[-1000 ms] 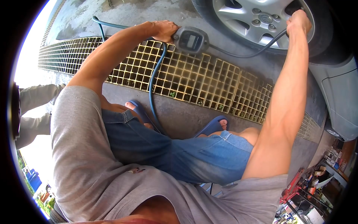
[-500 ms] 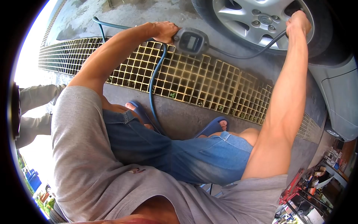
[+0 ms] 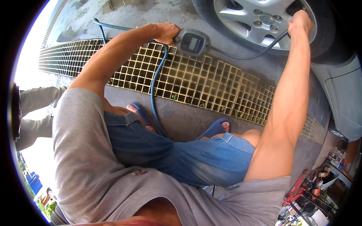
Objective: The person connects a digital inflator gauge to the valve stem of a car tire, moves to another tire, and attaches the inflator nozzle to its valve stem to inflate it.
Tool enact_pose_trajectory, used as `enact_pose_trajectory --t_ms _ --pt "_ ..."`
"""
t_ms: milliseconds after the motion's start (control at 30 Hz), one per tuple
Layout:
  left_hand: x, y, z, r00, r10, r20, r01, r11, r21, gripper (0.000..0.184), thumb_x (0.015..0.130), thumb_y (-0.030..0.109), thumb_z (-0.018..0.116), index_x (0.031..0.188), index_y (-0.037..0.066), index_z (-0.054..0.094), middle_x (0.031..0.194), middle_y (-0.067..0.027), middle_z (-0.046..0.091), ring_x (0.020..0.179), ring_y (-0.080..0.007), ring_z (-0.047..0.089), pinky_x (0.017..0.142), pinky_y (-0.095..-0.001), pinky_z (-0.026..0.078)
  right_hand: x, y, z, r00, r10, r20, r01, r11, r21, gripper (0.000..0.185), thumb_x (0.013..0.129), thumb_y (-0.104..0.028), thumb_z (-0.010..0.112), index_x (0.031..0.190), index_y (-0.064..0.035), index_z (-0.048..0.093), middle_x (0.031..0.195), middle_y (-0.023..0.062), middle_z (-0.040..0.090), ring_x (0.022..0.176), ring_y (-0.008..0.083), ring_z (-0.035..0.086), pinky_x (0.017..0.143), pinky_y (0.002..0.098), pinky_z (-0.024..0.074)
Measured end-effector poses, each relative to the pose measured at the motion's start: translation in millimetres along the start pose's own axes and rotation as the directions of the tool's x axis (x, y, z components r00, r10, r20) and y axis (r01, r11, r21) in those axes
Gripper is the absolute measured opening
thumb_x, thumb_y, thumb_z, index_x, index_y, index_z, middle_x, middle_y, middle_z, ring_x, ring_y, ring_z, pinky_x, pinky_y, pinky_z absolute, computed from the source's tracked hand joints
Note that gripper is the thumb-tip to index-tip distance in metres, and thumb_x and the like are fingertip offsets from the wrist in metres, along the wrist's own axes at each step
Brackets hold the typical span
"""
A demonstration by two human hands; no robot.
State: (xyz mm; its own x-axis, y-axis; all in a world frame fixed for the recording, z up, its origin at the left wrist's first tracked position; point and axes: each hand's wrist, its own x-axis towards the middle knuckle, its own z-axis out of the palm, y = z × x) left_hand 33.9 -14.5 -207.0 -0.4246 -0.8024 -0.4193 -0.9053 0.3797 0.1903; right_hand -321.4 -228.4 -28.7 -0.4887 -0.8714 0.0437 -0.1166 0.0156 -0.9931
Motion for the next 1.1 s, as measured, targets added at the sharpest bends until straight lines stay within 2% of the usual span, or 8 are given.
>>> enact_pose_trajectory --t_ms 367,767,1100 --pt "1 2 0 1.0 -0.02 0.017 0.021 1.0 -0.011 0.056 0.087 0.034 0.074 0.13 0.005 0.055 0.108 -0.0186 0.073 0.105 -0.0344 0.07 0.102 -0.0446 0.052 -1 0 0 1.0 0.009 0.004 -0.009 1.0 -0.007 0.019 0.098 -0.014 0.051 0.089 0.0004 0.059 0.067 0.006 0.055 0.05 0.0139 0.046 0.048 0.0307 0.0379" --pt "-4 5 -4 1.0 0.011 0.0 -0.011 1.0 -0.003 0.056 0.088 0.036 0.073 0.13 0.004 0.056 0.105 -0.0181 0.074 0.1 -0.0324 0.072 0.101 -0.0435 0.053 0 1 1 1.0 0.021 -0.014 -0.021 1.0 0.006 0.019 0.097 -0.016 0.053 0.093 0.0005 0.061 0.069 0.0063 0.057 0.052 0.0147 0.048 0.054 0.0338 0.0453" --pt "-3 3 -3 1.0 0.012 -0.013 -0.012 1.0 -0.004 0.057 0.088 0.039 0.073 0.13 0.004 0.056 0.107 -0.0184 0.073 0.105 -0.0339 0.071 0.102 -0.0452 0.052 6 3 -1 1.0 0.012 0.002 -0.012 1.0 -0.013 0.019 0.097 -0.017 0.054 0.091 0.0001 0.061 0.068 0.0061 0.057 0.052 0.015 0.049 0.052 0.0323 0.0449"
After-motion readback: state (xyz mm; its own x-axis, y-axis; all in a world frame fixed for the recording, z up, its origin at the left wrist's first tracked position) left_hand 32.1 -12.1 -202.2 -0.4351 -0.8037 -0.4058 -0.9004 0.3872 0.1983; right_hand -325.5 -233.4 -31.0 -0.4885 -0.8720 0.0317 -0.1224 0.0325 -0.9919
